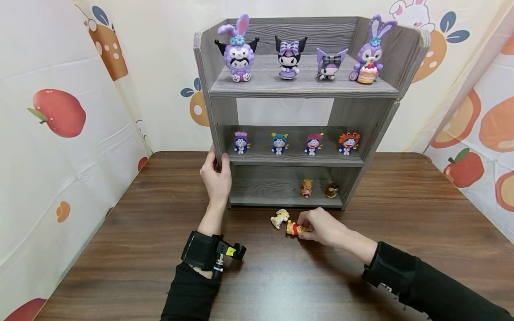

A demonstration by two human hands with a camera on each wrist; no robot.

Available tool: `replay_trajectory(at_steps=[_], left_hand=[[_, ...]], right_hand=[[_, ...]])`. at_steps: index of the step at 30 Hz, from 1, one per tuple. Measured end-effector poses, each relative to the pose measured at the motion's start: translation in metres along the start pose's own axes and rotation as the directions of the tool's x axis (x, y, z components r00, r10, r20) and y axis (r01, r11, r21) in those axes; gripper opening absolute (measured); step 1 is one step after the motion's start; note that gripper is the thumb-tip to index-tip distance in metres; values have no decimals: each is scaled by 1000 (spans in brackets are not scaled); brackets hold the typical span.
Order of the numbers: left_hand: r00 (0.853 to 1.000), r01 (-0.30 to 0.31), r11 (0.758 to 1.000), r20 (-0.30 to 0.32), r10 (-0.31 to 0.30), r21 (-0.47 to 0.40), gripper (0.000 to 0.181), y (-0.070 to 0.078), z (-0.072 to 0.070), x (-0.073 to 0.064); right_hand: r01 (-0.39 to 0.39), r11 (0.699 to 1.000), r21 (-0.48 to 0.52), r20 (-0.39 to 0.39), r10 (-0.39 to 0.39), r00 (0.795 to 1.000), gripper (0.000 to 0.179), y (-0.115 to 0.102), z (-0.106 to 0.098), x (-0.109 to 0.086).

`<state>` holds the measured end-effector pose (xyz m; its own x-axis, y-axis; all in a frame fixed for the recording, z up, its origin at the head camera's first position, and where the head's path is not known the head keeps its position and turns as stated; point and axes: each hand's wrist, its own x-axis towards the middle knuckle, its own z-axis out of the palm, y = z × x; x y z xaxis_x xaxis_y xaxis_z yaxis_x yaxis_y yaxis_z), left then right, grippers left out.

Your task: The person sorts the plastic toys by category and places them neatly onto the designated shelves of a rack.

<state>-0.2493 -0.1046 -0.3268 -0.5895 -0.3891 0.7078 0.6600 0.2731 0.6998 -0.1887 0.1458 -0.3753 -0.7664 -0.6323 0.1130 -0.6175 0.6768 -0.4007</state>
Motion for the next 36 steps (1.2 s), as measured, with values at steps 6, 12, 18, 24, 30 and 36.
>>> replay_trajectory(at_steps=[6,12,18,24,30,36], left_hand=[[1000,-5,1000,-1,5,5,38,-4,0,0],[1000,14,1000,5,-14,-5,38,0,0,0],[1000,16,1000,7,-16,1,38,21,-2,0],[1000,12,1000,3,-12,8,37,23,-2,0],[1000,7,1000,3,-7,5,35,22,-1,-1],[1000,-4,1000,3,4,3,35,22,-1,0]], right_hand=[[63,996,-57,32,-61,998,10,5,-14,-3],[102,988,-115,101,-91,991,12,4,-26,-2],[76,973,-219,167,-39,985,17,-8,-35,3],[85,955,-284,199,-28,980,22,-21,-33,10],[106,960,-261,206,-52,977,26,-22,-26,12],[19,968,-250,172,24,985,22,-23,-28,8]])
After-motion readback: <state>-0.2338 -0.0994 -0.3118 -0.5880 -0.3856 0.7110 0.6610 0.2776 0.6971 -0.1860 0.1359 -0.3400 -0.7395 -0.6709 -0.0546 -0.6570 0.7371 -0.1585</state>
